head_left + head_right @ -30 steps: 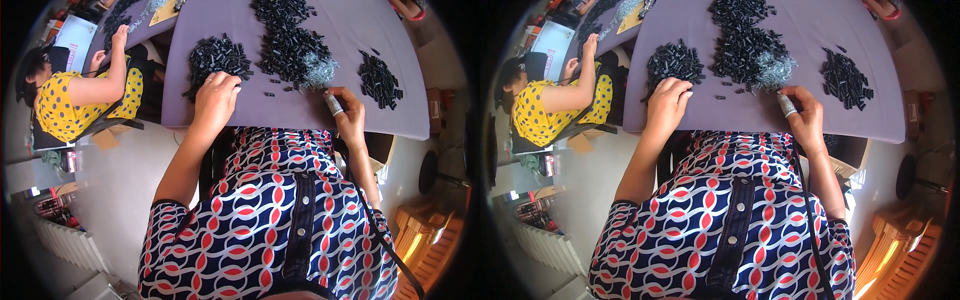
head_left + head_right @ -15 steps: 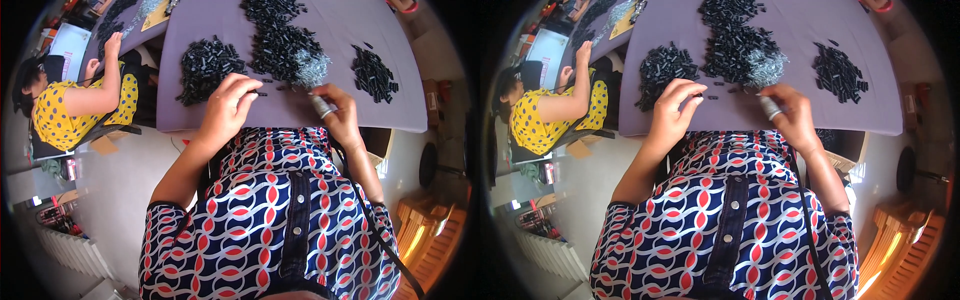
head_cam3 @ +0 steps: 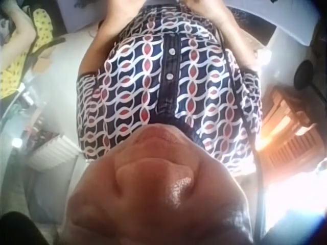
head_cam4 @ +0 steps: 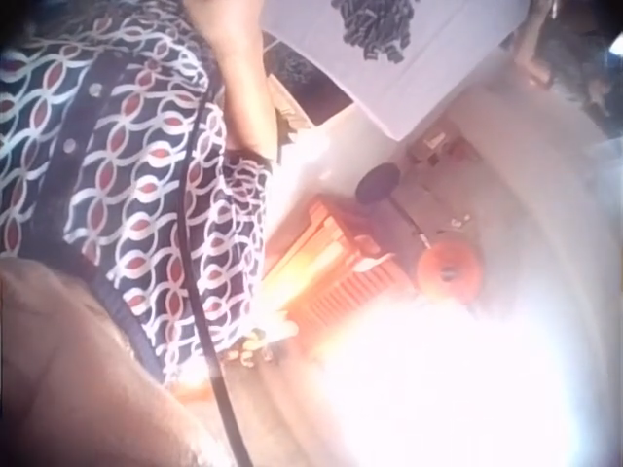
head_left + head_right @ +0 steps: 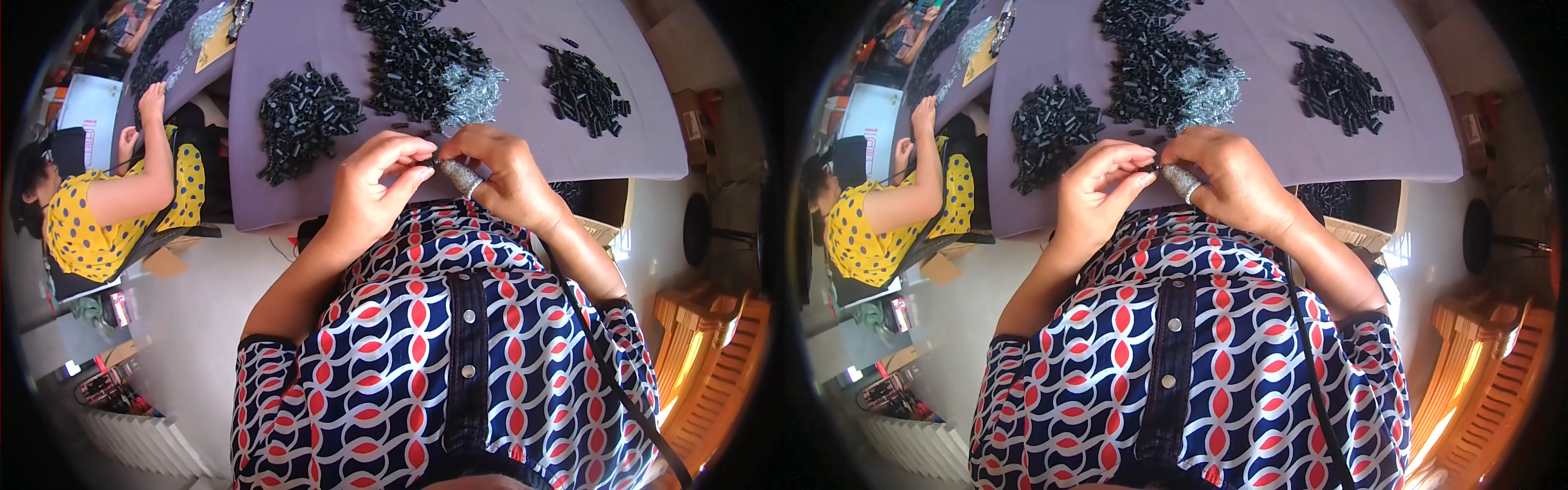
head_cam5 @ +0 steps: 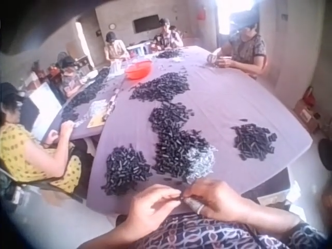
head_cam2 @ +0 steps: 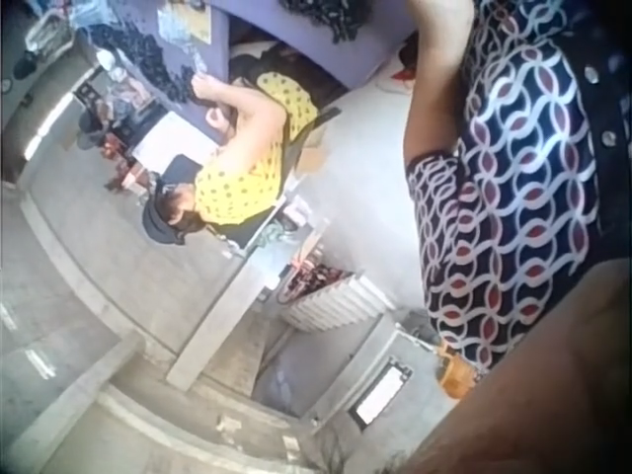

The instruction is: Sorting small black plastic components on a table in a workshop setting.

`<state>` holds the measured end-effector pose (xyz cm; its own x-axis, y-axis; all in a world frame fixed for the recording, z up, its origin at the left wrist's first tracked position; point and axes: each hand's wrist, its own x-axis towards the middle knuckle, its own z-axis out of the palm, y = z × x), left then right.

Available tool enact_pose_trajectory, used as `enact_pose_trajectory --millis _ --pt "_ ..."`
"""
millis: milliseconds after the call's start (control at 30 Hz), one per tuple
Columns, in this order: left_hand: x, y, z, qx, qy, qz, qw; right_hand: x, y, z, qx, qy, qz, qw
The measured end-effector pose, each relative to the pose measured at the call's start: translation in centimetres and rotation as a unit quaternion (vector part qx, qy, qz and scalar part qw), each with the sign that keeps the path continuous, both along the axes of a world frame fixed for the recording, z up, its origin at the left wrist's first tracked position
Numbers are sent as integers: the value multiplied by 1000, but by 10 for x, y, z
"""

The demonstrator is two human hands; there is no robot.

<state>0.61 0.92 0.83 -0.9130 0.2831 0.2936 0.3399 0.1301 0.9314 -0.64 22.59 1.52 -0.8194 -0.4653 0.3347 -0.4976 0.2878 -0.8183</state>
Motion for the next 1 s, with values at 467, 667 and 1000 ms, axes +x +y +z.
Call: enact_pose_trajectory --millis 467,667,1000 --pt "2 0 -8 -90 55 -7 994 6 -3 0 10 -50 4 999" --pt "0 -3 -6 -59 15 -22 998 5 -3 -1 -14 -96 -12 995" --pt "5 -1 -6 -156 98 -28 982 1 4 -9 26 -165 21 986"
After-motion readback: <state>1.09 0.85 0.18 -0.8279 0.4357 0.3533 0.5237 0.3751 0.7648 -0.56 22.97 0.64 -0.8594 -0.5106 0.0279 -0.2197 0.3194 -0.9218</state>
